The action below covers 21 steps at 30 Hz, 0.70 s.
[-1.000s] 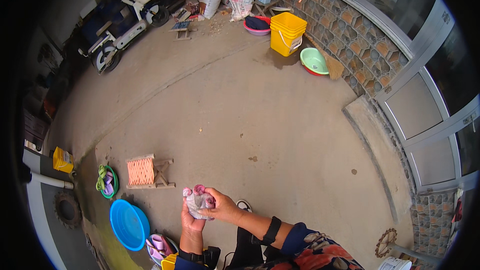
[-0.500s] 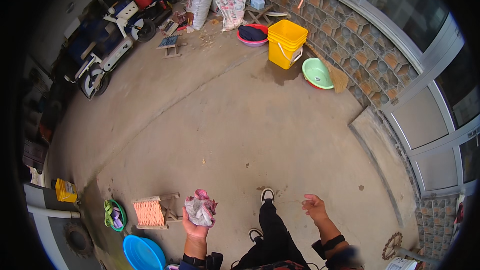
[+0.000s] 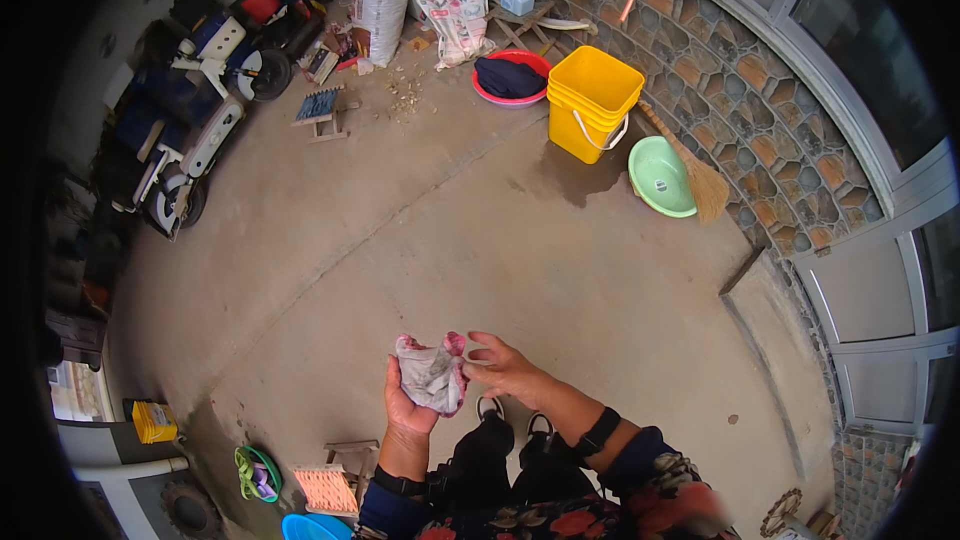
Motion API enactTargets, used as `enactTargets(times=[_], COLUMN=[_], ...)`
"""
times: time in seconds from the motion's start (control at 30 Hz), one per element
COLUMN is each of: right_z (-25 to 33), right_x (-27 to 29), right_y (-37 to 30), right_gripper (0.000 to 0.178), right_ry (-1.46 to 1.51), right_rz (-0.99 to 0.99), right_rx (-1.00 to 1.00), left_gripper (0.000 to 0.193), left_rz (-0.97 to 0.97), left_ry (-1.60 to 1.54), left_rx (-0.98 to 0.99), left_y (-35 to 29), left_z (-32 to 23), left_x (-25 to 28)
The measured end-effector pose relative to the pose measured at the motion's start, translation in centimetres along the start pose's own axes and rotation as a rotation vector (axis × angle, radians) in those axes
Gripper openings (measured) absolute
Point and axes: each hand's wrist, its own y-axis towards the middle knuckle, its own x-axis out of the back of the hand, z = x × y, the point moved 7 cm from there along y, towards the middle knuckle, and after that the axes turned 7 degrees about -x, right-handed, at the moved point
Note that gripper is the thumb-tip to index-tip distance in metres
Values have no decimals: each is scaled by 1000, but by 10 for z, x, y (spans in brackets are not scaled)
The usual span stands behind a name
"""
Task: The person wipes a white radiator with a cloth, then moves outside to wash the cloth in a blue bucket, adds detergent, and rinses it in a blue basin. The person wrings and refolds the cloth repeatedly.
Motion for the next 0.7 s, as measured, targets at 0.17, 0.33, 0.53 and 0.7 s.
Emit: enactTargets(times=[0.17, 0.33, 0.53, 0.7], right_z=[120, 178, 271, 359], right_x=[-11, 47, 67, 155], right_y=[97, 174, 238, 290], right_gripper=[45, 35, 37, 48], right_ry=[2, 473, 239, -224], right_rz=[-185, -264, -255, -343], right_rx=[324, 203, 366, 359], left_gripper=[47, 64, 59, 52], left_rz=[201, 290, 156, 210], left_ry=[230, 451, 245, 234], left_rx=[-84, 14, 180, 225], left_y=[96, 212, 319, 444], left_z=[-44, -52, -45, -49], left_x=[-68, -119, -165, -215])
